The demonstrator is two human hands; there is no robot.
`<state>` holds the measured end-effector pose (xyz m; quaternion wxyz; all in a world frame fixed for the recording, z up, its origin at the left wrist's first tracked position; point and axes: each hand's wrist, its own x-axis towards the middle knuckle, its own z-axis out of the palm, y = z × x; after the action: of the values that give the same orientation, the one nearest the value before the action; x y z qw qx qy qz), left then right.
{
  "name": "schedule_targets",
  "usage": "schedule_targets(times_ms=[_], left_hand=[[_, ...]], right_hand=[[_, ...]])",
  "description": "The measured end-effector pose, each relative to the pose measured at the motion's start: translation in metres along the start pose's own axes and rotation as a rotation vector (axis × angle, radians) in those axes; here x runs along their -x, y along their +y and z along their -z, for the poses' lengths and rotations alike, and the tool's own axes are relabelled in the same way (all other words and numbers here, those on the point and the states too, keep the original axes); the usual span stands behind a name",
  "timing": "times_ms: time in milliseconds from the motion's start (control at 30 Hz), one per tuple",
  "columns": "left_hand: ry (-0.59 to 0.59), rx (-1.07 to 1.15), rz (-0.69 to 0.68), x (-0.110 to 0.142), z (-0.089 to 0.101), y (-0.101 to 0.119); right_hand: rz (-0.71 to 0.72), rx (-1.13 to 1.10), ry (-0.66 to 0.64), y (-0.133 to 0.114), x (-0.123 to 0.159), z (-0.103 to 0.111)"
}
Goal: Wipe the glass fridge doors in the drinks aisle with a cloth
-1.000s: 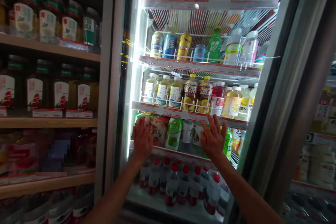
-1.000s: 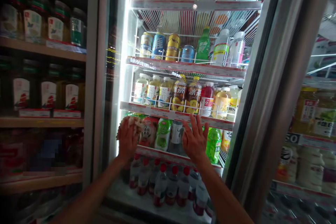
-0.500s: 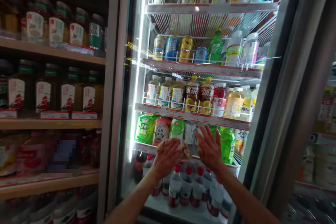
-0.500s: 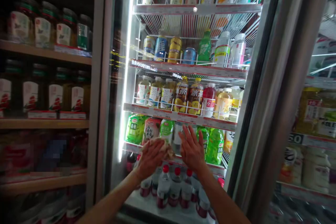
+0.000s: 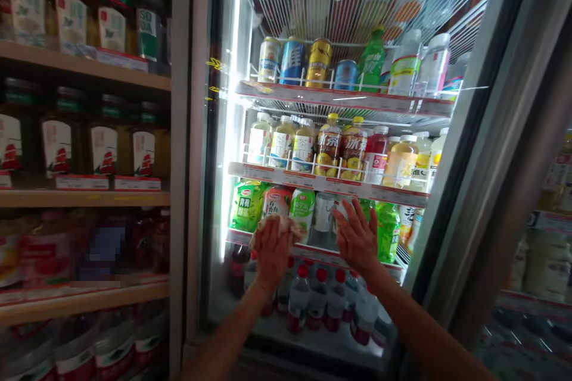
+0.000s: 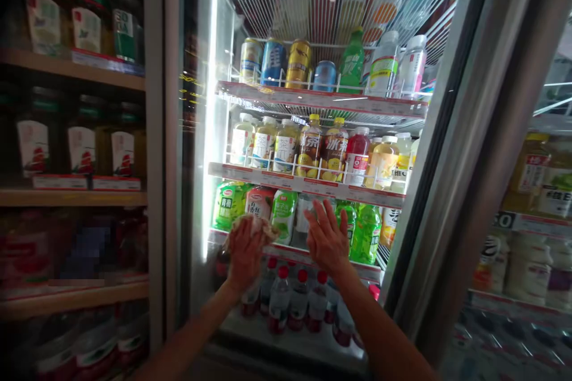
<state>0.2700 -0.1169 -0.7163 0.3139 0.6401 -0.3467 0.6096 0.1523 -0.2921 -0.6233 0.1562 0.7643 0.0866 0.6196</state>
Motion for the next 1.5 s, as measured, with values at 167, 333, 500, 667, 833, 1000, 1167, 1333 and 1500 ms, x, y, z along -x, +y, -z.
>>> schedule_targets(times_ms=[167, 333, 500, 667, 833, 1000, 1167, 1333, 1500], left_hand=[[-0.123, 0.051, -0.302, -0.003, -0.001, 0.017], [-0.007, -0.063, -0.053, -0.013, 0.018, -0.041], [0.125, -0.031, 0.047, -0.031, 0.012, -0.031], [-0.137, 0.041, -0.395, -0.018, -0.007, 0.032], [-0.189, 0.017, -0.386, -0.005, 0.004, 0.0], [0.136, -0.075, 0.132, -0.018, 0.018, -0.061], [0.121, -0.036, 0.039, -0.034, 0.009, -0.033], [-0.135, -0.005, -0.366, -0.05, 0.004, 0.005], [0.037, -0.042, -0.158, -0.077, 0.008, -0.037]], right_hand=[[0.003, 0.011, -0.005, 0.0, 0.002, -0.001], [0.005, -0.005, -0.027, 0.0, 0.005, 0.0], [-0.005, -0.013, -0.033, 0.0, 0.005, -0.001], [0.005, -0.027, -0.012, 0.002, 0.007, -0.003], [0.061, -0.056, -0.032, 0.005, 0.014, 0.002], [0.049, -0.065, -0.034, 0.005, 0.017, 0.004], [0.041, -0.087, -0.031, 0.003, 0.018, 0.002], [0.068, -0.094, -0.043, 0.008, 0.02, 0.004], [0.014, -0.032, -0.031, 0.031, 0.022, 0.016]])
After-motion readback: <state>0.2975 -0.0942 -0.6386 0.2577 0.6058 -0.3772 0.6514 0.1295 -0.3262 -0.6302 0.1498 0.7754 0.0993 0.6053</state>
